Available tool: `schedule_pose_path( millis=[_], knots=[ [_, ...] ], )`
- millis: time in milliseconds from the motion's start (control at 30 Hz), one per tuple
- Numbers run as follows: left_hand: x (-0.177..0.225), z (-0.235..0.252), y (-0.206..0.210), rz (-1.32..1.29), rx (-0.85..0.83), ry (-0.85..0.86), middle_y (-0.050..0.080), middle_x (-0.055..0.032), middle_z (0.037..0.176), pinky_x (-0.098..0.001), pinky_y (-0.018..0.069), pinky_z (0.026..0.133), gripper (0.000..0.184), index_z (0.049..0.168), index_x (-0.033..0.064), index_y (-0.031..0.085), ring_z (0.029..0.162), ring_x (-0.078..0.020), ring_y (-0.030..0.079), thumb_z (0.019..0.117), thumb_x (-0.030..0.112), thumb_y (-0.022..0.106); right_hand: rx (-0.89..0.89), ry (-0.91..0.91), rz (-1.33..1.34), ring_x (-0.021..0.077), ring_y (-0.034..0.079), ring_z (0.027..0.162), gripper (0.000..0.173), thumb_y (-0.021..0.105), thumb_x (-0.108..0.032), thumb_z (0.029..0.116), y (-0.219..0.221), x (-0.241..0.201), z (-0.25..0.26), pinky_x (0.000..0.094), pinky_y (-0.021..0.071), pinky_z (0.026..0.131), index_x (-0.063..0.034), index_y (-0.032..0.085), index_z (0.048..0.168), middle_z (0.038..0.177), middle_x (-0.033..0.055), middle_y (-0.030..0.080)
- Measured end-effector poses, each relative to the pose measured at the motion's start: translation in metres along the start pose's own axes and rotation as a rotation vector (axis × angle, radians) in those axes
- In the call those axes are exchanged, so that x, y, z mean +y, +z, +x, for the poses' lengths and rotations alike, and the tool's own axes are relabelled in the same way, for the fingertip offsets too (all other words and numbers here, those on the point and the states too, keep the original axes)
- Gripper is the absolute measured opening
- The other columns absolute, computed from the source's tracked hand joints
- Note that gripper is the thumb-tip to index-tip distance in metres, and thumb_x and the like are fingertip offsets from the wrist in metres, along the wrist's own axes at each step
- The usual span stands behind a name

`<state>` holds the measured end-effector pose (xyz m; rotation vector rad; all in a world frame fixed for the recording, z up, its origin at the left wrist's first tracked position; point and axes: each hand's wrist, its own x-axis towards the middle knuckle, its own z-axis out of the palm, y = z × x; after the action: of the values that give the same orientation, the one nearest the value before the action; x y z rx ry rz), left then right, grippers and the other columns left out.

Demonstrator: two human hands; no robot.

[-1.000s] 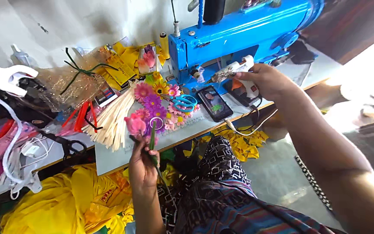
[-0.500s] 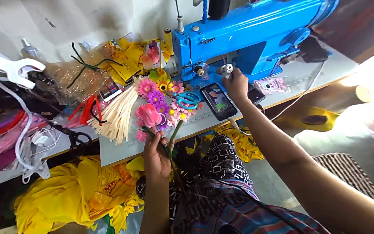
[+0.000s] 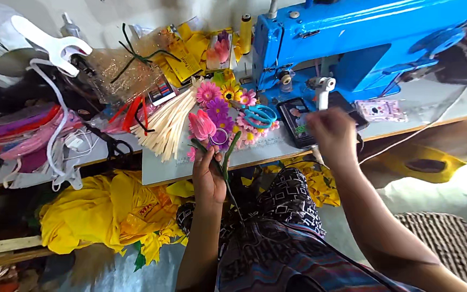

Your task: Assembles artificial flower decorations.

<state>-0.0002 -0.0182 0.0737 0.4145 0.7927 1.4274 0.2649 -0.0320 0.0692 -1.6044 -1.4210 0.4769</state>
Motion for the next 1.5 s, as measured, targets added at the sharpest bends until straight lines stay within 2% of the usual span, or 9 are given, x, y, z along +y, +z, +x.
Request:
schedule_pose_path(
  millis=[67,133,233,433,600,767,933,1100,1500],
  knots=[
    [-0.003,0.004,0.001,0.002,-0.013,0.009,0.061,0.002,0.083,-0.0304,0.0583,0.078,0.021,0.117,0.0171,0.062,0.073,-0.0105,0.063,0.1068,0.009,0.045,-0.394,-0.014,0.216,0.0146,0.07,0.079,0.025,0.058,-0.019,0.1032,0.026,-0.026,-0.041,0.0359,0.06,0.073,0.0028,0.068,0.108,0.09,0.0097,0.072],
    [-0.005,0.006,0.003,0.021,-0.014,0.021,0.062,0.0022,0.085,-0.0287,0.0586,0.078,0.021,0.117,0.0173,0.062,0.074,-0.0094,0.064,0.1061,0.008,0.046,-0.722,-0.009,0.387,0.0048,0.067,0.079,0.03,0.059,-0.026,0.1035,0.053,-0.036,-0.063,0.0254,0.0569,0.073,0.0003,0.07,0.114,0.094,0.003,0.073],
    [-0.007,0.005,0.002,0.02,-0.005,0.039,0.063,0.0019,0.088,-0.0286,0.0584,0.078,0.021,0.116,0.0179,0.062,0.076,-0.0094,0.064,0.1051,0.007,0.048,-0.877,0.094,0.579,-0.0022,0.062,0.073,0.027,0.066,-0.023,0.1003,0.079,-0.045,-0.075,0.0166,0.0524,0.066,-0.0002,0.068,0.115,0.094,-0.0016,0.072],
    [0.002,0.0,-0.009,0.077,0.027,0.041,0.066,0.0002,0.096,-0.0286,0.0579,0.079,0.023,0.123,0.0176,0.06,0.084,-0.0113,0.067,0.1068,0.011,0.045,-0.882,0.162,0.649,-0.0038,0.061,0.064,0.009,0.067,-0.011,0.0978,0.092,-0.053,-0.075,0.0139,0.0502,0.058,-0.0037,0.07,0.102,0.084,-0.006,0.073],
    [0.024,0.009,-0.025,0.241,0.014,0.031,0.067,-0.0022,0.116,-0.0327,0.055,0.093,0.04,0.13,0.0119,0.056,0.105,-0.0138,0.067,0.1106,0.042,0.037,-0.876,0.133,0.556,-0.0026,0.063,0.064,0.012,0.068,-0.013,0.0976,0.089,-0.05,-0.073,0.014,0.05,0.055,-0.0038,0.071,0.103,0.085,-0.0042,0.074],
    [0.057,0.028,-0.033,0.515,-0.034,0.028,0.064,-0.0005,0.126,-0.0306,0.0535,0.092,0.057,0.136,0.01,0.056,0.108,-0.0103,0.065,0.1083,0.054,0.034,-0.867,0.118,0.518,-0.0018,0.065,0.066,0.012,0.068,-0.014,0.0974,0.085,-0.042,-0.074,0.0151,0.053,0.058,-0.0041,0.071,0.103,0.086,-0.0039,0.074],
    [0.071,0.044,-0.027,0.822,-0.156,0.07,0.068,-0.003,0.108,-0.0292,0.0547,0.086,0.036,0.121,0.0035,0.062,0.096,-0.009,0.065,0.109,0.034,0.046,-0.867,0.107,0.491,-0.0015,0.066,0.068,0.012,0.068,-0.015,0.0974,0.083,-0.036,-0.072,0.0157,0.055,0.061,-0.0037,0.07,0.103,0.086,-0.0039,0.074],
    [0.069,0.048,-0.018,0.881,-0.203,0.127,0.069,0.0023,0.093,-0.0239,0.054,0.081,0.02,0.106,0.0054,0.069,0.085,-0.0035,0.064,0.1025,0.024,0.062,-0.886,0.105,0.487,-0.0007,0.068,0.07,0.013,0.068,-0.014,0.0976,0.082,-0.032,-0.07,0.0168,0.0565,0.063,-0.0033,0.07,0.104,0.086,-0.0037,0.074],
    [0.076,0.05,-0.016,0.871,-0.282,0.113,0.07,0.0002,0.097,-0.0249,0.055,0.086,0.013,0.109,0.0042,0.068,0.091,-0.0055,0.066,0.0966,0.01,0.068,-0.915,0.103,0.546,0.0001,0.069,0.071,0.011,0.067,-0.012,0.0979,0.08,-0.026,-0.068,0.0175,0.058,0.066,-0.003,0.071,0.104,0.087,-0.004,0.075]
  ],
)
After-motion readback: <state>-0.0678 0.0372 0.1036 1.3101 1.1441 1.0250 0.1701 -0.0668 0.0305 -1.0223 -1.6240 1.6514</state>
